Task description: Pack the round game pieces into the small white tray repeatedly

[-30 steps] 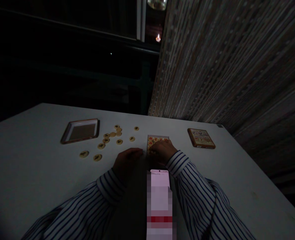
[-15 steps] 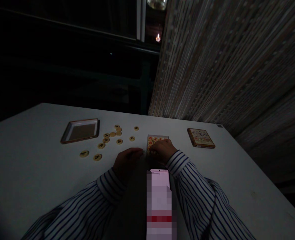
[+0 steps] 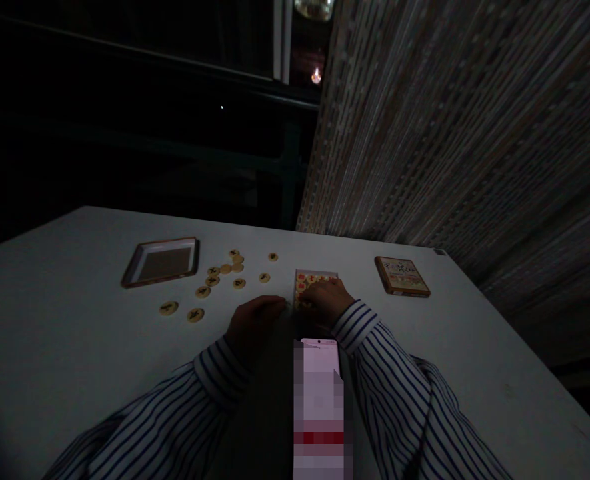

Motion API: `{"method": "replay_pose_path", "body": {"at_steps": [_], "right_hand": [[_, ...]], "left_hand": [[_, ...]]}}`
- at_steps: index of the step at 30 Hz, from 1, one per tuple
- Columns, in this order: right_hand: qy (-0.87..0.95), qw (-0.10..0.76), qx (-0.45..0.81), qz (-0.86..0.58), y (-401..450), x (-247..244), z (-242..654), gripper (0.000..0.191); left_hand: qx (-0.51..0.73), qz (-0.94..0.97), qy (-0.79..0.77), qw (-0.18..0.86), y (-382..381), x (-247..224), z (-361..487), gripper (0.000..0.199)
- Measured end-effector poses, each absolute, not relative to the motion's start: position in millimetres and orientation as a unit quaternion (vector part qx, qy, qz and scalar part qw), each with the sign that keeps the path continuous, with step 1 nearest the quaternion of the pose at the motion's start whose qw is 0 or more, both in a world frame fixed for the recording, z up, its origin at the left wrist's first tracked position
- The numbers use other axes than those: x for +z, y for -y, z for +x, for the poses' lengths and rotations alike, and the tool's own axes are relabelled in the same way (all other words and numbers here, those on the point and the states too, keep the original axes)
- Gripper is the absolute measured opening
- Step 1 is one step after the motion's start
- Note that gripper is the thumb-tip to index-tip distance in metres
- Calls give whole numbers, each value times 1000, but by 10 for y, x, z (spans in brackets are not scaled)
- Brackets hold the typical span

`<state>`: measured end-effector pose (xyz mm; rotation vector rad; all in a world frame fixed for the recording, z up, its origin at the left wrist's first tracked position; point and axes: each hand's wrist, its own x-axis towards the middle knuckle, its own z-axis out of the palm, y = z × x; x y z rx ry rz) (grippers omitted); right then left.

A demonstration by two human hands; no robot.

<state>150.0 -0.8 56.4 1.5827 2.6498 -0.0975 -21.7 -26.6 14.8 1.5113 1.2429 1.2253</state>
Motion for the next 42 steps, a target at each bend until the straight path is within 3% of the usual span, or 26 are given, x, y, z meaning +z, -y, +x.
{"method": "replay_pose_path", "body": {"at_steps": [16, 30, 42], "right_hand": [[-839, -78, -27, 538, 317, 786, 1850, 22], [-857, 41, -30, 513, 110, 671, 1459, 26], [-854, 66, -38, 516, 98, 689, 1432, 25]], "left_hand": [[472, 595, -509, 406, 262, 124, -245, 17], [467, 593, -511, 412, 260, 123, -261, 22], [460, 591, -514, 419, 255, 90, -256, 23]]}}
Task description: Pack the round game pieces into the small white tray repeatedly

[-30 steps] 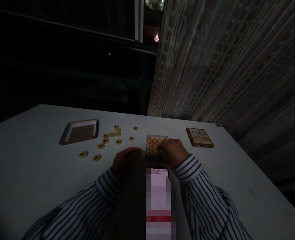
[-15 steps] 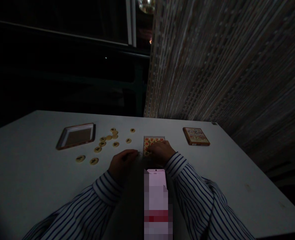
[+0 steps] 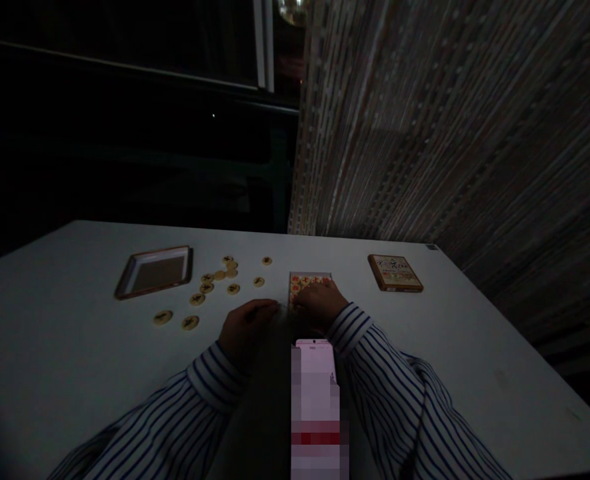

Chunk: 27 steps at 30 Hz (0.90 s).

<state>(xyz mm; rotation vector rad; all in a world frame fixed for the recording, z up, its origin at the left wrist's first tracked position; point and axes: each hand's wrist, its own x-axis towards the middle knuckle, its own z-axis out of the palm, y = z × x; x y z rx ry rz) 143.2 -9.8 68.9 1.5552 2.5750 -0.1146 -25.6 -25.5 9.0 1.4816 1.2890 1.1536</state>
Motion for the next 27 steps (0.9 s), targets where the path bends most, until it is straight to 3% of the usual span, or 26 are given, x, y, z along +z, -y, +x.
{"method": "replay_pose_path", "body": {"at_steps": [13, 27], "right_hand": [[-853, 64, -44, 517, 97, 656, 1456, 24], [-839, -51, -22, 541, 192, 690, 1527, 28]], "left_hand": [[470, 599, -509, 402, 249, 78, -259, 19], [465, 626, -523, 343, 270, 71, -285, 19]]}}
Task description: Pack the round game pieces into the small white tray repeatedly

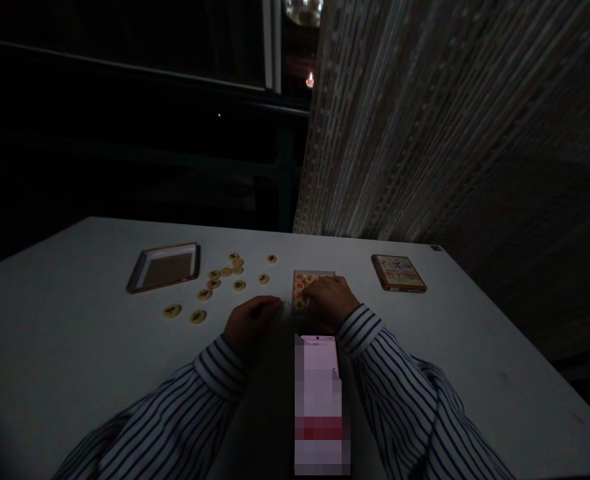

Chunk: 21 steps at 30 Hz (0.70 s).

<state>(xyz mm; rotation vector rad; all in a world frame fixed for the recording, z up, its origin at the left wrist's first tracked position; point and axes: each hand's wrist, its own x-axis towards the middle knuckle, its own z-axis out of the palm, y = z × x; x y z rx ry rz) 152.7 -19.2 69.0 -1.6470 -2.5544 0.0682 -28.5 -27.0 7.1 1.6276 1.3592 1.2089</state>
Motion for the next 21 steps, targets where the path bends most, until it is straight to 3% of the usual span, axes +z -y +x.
{"method": "replay_pose_path", "body": {"at_steps": [21], "right_hand": [[863, 124, 53, -487, 320, 790, 1228, 31]], "left_hand": [[471, 706, -492, 197, 487, 345, -827, 13]]}}
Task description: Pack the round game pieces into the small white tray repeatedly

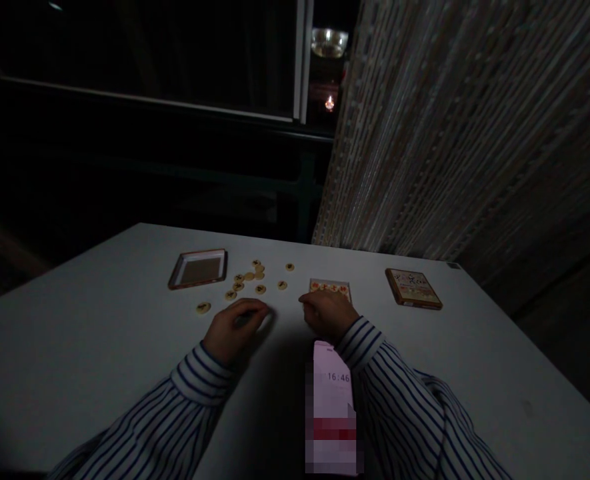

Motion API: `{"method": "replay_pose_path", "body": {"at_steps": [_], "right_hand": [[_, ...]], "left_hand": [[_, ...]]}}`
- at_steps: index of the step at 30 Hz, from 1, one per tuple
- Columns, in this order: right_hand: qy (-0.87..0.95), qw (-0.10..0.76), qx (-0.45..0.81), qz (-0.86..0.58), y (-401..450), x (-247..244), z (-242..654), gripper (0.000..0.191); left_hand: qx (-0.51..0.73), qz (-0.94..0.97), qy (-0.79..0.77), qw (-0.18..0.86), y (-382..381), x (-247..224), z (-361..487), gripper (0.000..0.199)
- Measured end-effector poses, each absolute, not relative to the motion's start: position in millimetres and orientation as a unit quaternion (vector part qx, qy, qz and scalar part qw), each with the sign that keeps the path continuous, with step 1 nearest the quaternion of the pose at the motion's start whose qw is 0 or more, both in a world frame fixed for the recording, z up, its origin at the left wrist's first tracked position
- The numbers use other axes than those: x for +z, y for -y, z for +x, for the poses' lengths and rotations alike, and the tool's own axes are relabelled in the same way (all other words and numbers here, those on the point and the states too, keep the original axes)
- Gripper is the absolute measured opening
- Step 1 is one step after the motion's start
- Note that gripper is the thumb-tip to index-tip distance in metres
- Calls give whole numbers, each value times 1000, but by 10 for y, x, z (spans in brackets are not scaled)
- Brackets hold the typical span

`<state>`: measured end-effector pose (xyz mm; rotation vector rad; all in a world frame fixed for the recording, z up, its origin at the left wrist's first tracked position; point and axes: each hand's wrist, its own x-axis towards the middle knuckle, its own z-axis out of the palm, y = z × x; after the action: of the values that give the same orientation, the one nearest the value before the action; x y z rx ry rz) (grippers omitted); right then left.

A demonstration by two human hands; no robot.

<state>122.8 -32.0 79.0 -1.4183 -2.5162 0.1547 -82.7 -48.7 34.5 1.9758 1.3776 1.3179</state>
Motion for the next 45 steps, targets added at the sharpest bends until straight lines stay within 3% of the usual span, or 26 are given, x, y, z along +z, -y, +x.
{"method": "replay_pose_path", "body": {"at_steps": [13, 24, 45], "right_hand": [[884, 138, 88, -439, 277, 743, 848, 32], [911, 28, 50, -407, 208, 619, 471, 33], [919, -16, 31, -393, 166, 512, 319, 35]], "left_hand": [[418, 703, -573, 62, 493, 264, -1583, 28], [374, 739, -560, -28, 482, -105, -1629, 34], [252, 715, -651, 27, 463, -62, -1590, 36]]}}
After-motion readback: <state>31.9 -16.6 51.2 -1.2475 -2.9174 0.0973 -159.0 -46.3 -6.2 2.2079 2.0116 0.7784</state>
